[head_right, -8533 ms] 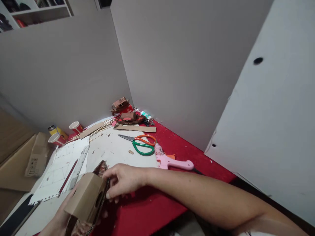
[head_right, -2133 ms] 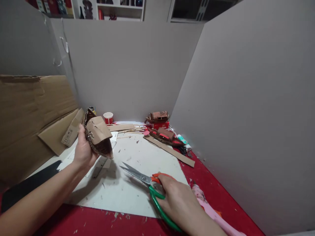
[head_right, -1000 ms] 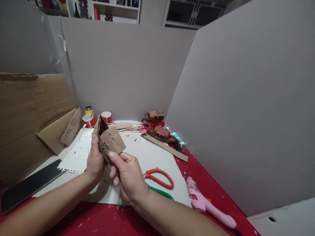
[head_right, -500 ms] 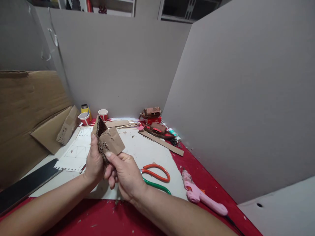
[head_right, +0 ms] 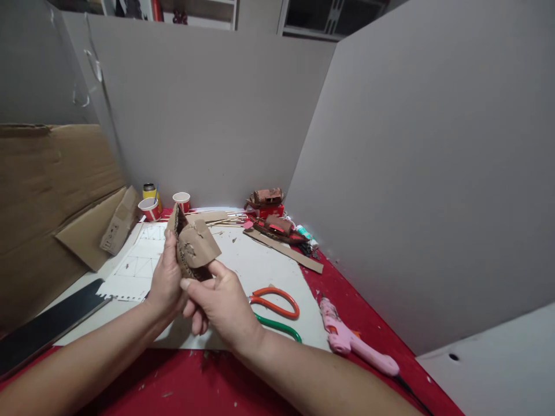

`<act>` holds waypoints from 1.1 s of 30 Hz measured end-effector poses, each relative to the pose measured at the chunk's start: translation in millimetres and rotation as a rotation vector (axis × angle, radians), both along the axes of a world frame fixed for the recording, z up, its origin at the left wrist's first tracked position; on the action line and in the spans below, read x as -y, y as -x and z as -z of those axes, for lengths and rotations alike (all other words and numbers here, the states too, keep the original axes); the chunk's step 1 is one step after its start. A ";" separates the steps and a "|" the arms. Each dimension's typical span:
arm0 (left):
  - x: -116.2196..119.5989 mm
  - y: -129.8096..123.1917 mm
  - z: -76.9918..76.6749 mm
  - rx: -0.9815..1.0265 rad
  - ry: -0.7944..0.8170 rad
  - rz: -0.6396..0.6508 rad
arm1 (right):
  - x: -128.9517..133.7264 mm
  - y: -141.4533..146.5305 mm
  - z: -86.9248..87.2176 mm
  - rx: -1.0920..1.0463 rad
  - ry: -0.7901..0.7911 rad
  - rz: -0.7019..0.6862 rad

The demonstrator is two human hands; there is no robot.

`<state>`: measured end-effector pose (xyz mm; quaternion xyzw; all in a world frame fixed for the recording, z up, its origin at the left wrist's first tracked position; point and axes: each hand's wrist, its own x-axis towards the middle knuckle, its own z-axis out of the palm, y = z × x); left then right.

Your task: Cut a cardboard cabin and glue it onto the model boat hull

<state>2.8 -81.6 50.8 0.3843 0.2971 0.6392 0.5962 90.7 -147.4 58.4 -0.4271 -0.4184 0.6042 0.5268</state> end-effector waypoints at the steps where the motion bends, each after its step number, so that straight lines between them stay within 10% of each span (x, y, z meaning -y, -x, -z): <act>1: -1.9 -0.4 -1.6 0.040 0.026 0.008 | 1.2 -2.1 -0.8 0.036 -0.009 0.011; 18: -0.3 -7.9 20.8 -0.143 -0.042 0.139 | -4.0 -26.8 29.3 -0.039 0.090 0.206; 24: -18.9 21.0 -4.1 -0.426 -0.298 -0.134 | 2.7 -70.1 29.7 0.120 0.033 0.243; 33: 3.9 18.8 5.7 -0.866 -0.350 0.271 | 6.5 -81.1 42.0 0.240 0.043 0.162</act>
